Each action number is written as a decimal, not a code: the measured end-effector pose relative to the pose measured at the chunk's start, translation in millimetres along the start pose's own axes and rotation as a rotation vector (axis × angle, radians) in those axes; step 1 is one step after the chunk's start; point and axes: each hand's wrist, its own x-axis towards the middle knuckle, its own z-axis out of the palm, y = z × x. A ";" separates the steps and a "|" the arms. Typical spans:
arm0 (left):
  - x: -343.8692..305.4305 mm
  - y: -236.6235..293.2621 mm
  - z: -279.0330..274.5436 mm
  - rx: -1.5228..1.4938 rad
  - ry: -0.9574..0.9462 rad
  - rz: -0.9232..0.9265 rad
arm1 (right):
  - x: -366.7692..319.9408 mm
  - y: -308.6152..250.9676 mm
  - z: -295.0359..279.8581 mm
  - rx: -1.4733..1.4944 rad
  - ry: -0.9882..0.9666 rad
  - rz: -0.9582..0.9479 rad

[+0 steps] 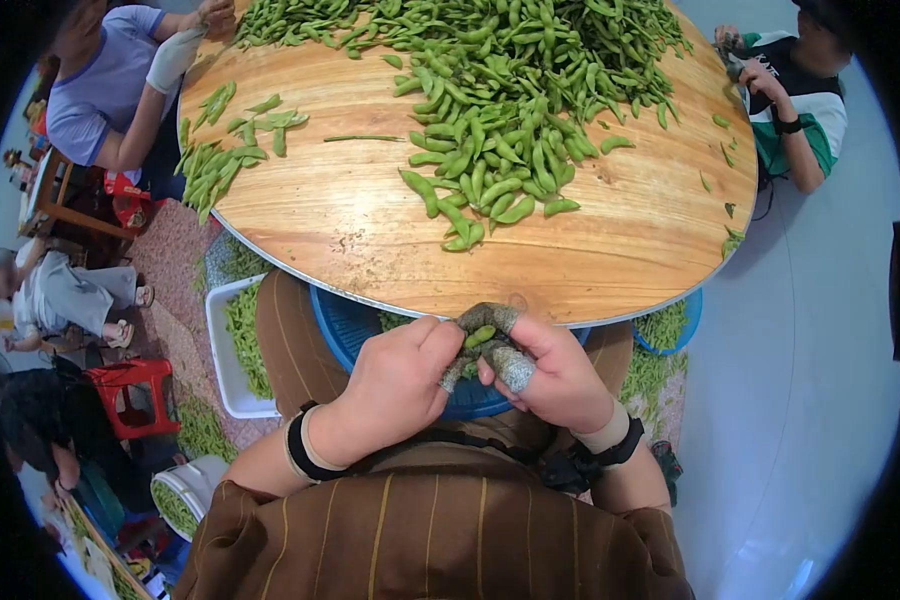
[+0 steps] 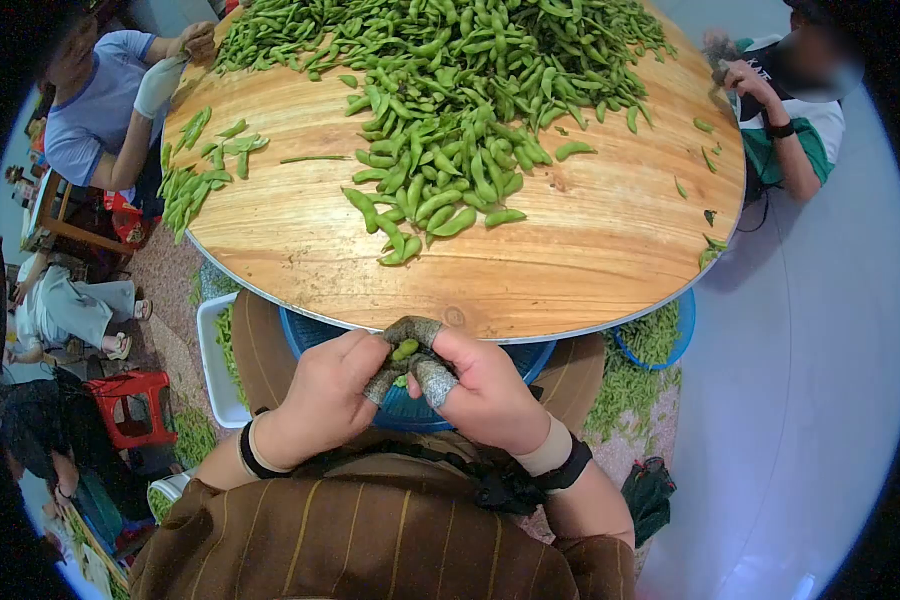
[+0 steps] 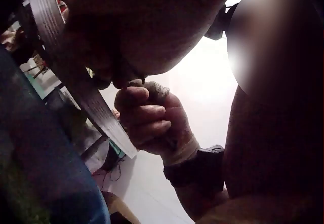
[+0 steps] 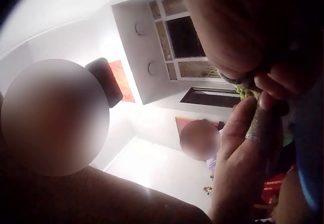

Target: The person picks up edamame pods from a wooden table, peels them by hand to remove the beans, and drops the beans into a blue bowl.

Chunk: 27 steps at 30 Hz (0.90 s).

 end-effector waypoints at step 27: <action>-6.9 -16.0 -3.8 -1.356 -0.476 -0.459 | -10.1 8.7 -0.1 0.402 -0.107 0.188</action>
